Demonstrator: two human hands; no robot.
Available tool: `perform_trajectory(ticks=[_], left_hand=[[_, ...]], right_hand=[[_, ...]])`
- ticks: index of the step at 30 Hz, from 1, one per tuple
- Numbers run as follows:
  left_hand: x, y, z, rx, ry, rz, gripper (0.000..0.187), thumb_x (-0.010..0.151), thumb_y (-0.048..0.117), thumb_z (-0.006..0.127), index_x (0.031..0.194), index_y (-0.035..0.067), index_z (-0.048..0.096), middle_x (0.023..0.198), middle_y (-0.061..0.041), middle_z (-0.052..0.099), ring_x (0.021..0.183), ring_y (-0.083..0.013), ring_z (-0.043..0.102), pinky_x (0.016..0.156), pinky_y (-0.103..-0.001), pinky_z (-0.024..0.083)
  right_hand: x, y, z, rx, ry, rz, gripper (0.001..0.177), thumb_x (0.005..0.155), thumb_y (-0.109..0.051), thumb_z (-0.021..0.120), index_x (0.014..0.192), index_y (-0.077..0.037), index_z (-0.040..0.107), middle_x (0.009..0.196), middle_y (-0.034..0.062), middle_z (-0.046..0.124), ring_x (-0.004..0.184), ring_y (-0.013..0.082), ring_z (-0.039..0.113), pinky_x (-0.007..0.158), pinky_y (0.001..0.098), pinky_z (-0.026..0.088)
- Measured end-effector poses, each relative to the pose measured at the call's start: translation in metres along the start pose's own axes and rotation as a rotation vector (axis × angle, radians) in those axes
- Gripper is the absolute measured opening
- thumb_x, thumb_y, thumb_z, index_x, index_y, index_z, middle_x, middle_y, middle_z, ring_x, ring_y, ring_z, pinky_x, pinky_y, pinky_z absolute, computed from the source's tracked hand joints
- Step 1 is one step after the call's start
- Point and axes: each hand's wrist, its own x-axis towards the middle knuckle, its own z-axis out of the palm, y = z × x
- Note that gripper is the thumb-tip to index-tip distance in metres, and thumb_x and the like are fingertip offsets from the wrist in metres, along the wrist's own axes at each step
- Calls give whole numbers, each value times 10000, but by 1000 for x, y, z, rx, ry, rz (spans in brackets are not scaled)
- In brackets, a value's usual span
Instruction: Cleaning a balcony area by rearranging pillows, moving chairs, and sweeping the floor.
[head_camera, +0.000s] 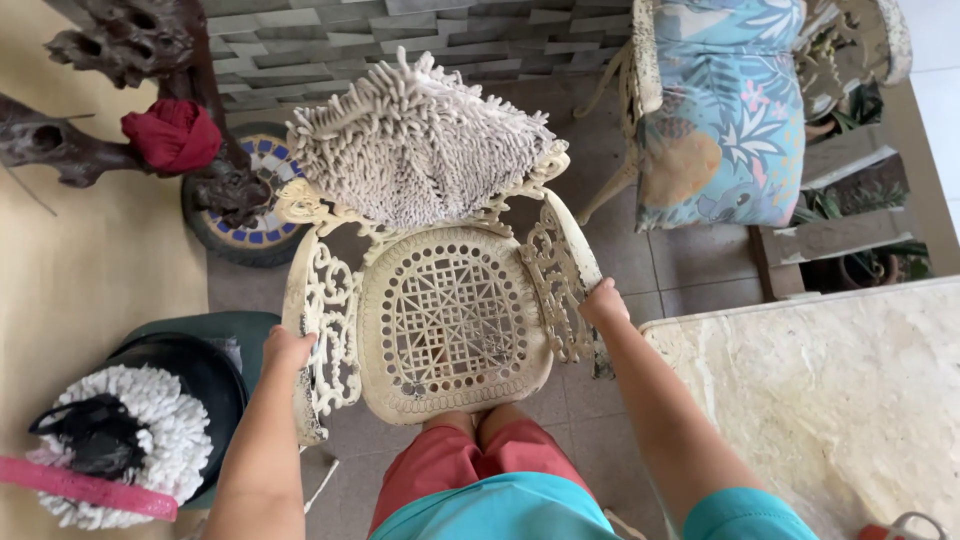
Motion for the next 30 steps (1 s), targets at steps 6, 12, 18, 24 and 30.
perform_trajectory(ticks=[6,12,18,24,30], left_hand=[[24,43,-1,49,-32,97,804,768,419,844,1327,-85,561,1310,-331,639,1199,-434,650,1012,-459,527],[70,116,14,100,18,290,808,748,416,857,1312,-86,569,1338,-303,627,1231,-410,627,1026,-439,513],[94,214,5,186,-85,306,762,791,399,827,1352,-44,563,1334,-294,644,1225,-407,645,1036,-454,514],[116,280,6,206,-115,346,755,770,376,839,1342,-34,563,1345,-288,628,1227,-402,637,1035,-446,514],[108,342,-9,235,-148,327,675,781,309,799,1348,23,571,1356,-256,632,1245,-390,629,1022,-470,525]], right_hand=[[-14,1,-24,-18,12,91,616,922,-237,673,1420,-16,385,1387,203,614,1309,354,592,1065,448,508],[24,26,-18,-260,62,159,543,941,-286,631,1413,-51,499,1369,146,653,1343,292,558,1103,397,447],[27,27,-42,-204,-1,263,644,897,-345,685,1437,-63,476,1408,143,631,1349,285,564,1114,387,438],[22,22,-58,-128,-71,357,732,883,-349,702,1482,-48,406,1440,147,613,1361,296,563,1115,405,429],[43,32,-53,-61,-78,432,753,880,-348,698,1495,-47,383,1433,155,624,1344,298,586,1100,417,437]])
